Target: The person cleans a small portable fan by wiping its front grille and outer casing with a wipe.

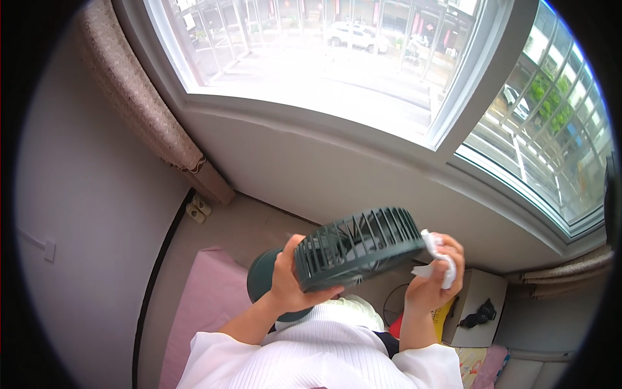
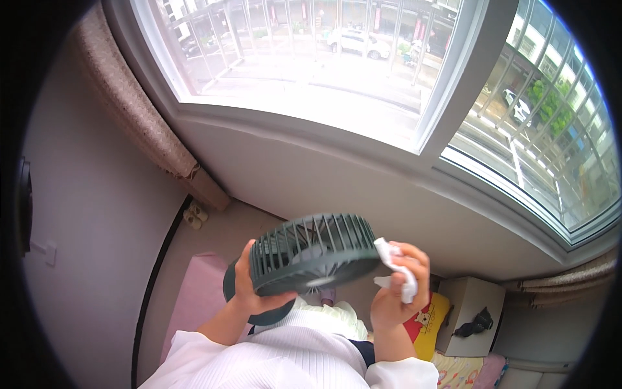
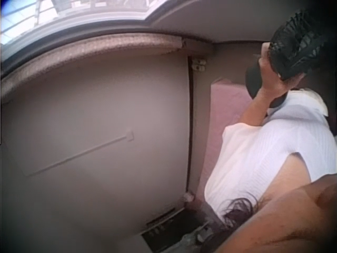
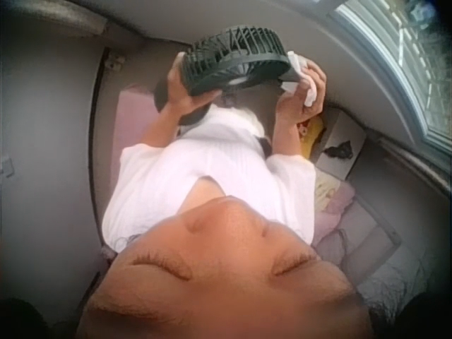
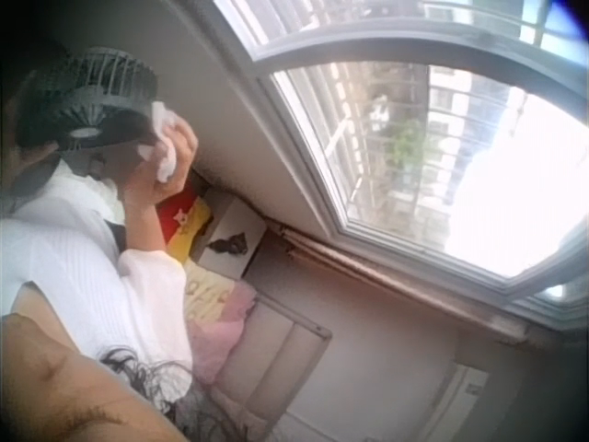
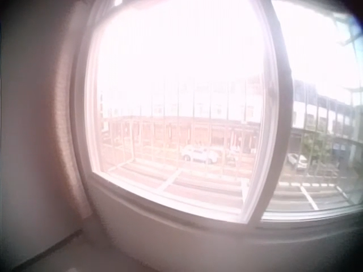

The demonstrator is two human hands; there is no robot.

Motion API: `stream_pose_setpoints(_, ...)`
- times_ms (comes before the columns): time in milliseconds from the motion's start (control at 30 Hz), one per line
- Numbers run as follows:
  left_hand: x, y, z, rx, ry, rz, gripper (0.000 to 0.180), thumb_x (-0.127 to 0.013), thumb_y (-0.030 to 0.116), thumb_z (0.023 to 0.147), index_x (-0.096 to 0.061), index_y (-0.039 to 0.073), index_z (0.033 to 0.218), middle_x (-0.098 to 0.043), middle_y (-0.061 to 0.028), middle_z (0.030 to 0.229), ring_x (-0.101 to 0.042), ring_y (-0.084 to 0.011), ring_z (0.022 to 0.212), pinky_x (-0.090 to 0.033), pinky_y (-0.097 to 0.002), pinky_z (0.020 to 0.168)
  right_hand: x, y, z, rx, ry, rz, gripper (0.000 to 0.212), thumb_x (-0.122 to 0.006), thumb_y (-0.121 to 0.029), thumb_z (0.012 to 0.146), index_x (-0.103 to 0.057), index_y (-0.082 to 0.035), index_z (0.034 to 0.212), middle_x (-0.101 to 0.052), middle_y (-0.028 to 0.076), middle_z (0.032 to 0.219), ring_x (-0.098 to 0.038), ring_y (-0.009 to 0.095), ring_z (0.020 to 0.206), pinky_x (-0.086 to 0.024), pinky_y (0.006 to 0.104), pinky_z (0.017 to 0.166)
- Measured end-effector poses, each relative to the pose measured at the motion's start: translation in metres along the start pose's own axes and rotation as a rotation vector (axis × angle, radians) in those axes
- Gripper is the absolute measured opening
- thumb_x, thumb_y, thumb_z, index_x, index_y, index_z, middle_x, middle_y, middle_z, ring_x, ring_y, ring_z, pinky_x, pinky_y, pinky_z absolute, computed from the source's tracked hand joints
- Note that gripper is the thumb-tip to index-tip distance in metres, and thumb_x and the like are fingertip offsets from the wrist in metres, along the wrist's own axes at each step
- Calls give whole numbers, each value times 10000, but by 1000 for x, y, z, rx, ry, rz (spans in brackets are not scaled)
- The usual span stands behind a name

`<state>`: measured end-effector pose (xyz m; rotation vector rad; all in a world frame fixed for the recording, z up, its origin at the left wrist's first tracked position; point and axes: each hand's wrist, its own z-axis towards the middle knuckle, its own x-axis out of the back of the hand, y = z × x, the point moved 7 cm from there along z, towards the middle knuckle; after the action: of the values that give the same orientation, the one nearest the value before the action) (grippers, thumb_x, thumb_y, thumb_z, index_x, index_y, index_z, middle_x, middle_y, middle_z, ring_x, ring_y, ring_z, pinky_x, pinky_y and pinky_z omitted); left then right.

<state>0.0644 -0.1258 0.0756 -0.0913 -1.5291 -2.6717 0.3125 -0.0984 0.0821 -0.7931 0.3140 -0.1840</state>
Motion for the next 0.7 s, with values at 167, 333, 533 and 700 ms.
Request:
stream_pose_setpoints(167,3,-6,4,71,19,109,569,-858,11,658,-492,1,1095,-651,-121,1026,-660,-173,919,-515,-282,833,7,-15,12,112,91,17,341,-540,-332,984,-603,-3,1046,-604,210,1126,-608,289,1032,-467,395,933)
stream_pose_setpoints(333,-4,9,9,-132,-12,400,620,-867,48,632,-512,25,1140,-686,-169,1106,-691,-232,1003,-486,-391,947,-41,-41,4,352,-346,-272,361,-499,-322,969,-648,-22,1105,-657,177,1136,-633,314,1058,-399,497,997)
stream_pose_setpoints(533,-4,23,5,-237,62,592,616,-869,128,609,-572,58,1143,-700,-163,1154,-672,-302,1117,-416,-486,1041,-69,-41,-6,346,-513,-466,368,-530,-262,941,-679,-65,1214,-659,125,1260,-579,267,1253,-207,549,1160)
stream_pose_setpoints(700,6,32,6,-279,64,706,593,-875,146,607,-591,58,1120,-709,-163,1130,-687,-283,1085,-400,-494,1053,-57,-35,-14,354,-566,-474,344,-541,-240,936,-699,-75,1193,-681,123,1223,-610,268,1217,-183,562,1168)
